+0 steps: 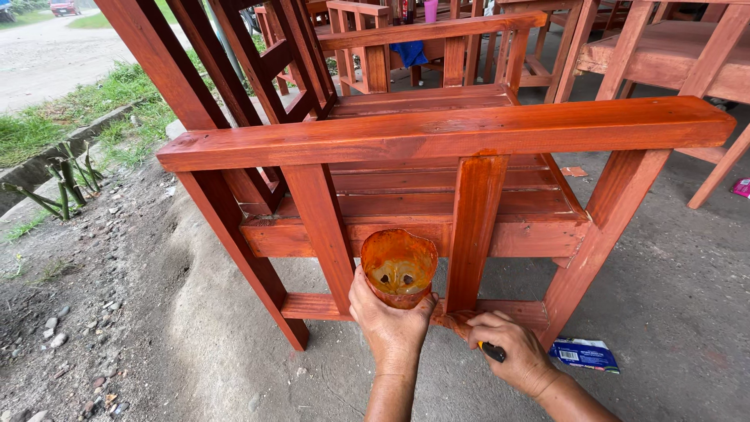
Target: The person applies reddish-brown stain to a wooden chair using a brush and a small container. They repeatedly dip the brush into the container and wipe the stain onto the chair's legs, seat, and backrest, working methodically across different sections.
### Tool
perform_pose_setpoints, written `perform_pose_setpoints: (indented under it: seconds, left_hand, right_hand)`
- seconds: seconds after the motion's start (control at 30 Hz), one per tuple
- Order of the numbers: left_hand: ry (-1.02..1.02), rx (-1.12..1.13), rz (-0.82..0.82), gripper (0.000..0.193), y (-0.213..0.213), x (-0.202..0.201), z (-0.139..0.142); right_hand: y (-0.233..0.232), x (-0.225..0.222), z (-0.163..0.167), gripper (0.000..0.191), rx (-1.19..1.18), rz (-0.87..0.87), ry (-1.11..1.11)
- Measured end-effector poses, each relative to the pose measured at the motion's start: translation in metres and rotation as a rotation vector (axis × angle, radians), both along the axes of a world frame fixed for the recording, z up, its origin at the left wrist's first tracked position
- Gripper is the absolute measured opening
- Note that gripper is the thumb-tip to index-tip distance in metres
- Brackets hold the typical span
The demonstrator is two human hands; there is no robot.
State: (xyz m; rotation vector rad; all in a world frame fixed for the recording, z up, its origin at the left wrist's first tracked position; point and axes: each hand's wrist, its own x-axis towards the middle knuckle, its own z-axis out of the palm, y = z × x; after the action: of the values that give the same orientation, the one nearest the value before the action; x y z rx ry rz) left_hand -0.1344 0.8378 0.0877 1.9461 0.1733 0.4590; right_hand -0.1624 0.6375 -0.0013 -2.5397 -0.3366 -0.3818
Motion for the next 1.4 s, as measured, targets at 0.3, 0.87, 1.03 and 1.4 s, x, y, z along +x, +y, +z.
perform_pose_setpoints:
  seconds: [0.3,0.87,1.03,1.4]
  left_hand:
    - [0.015,-0.031,-0.005,0.128,-0.002,-0.008,0.004]
    - [0.016,-0.037,0.013,0.132,-0.008,-0.002,-0.001]
    - [0.035,-0.025,0.015,0.132,-0.011,-0.004,0.002]
    - [0.053,0.026,-0.023,0.129,-0.022,-0.014,0.01]
  right_hand:
    - [-0.011,-0.022,0.105,0.019,0.087,0.075,-0.311]
    - [-0.001,-0.052,0.251,0.021,-0.062,0.059,-0.86]
    - [0.006,-0.054,0.182,0.018,-0.022,0.0,-0.919]
    - [0.004,-0.036,0.104,0.014,1.305,-0.094,-0.61]
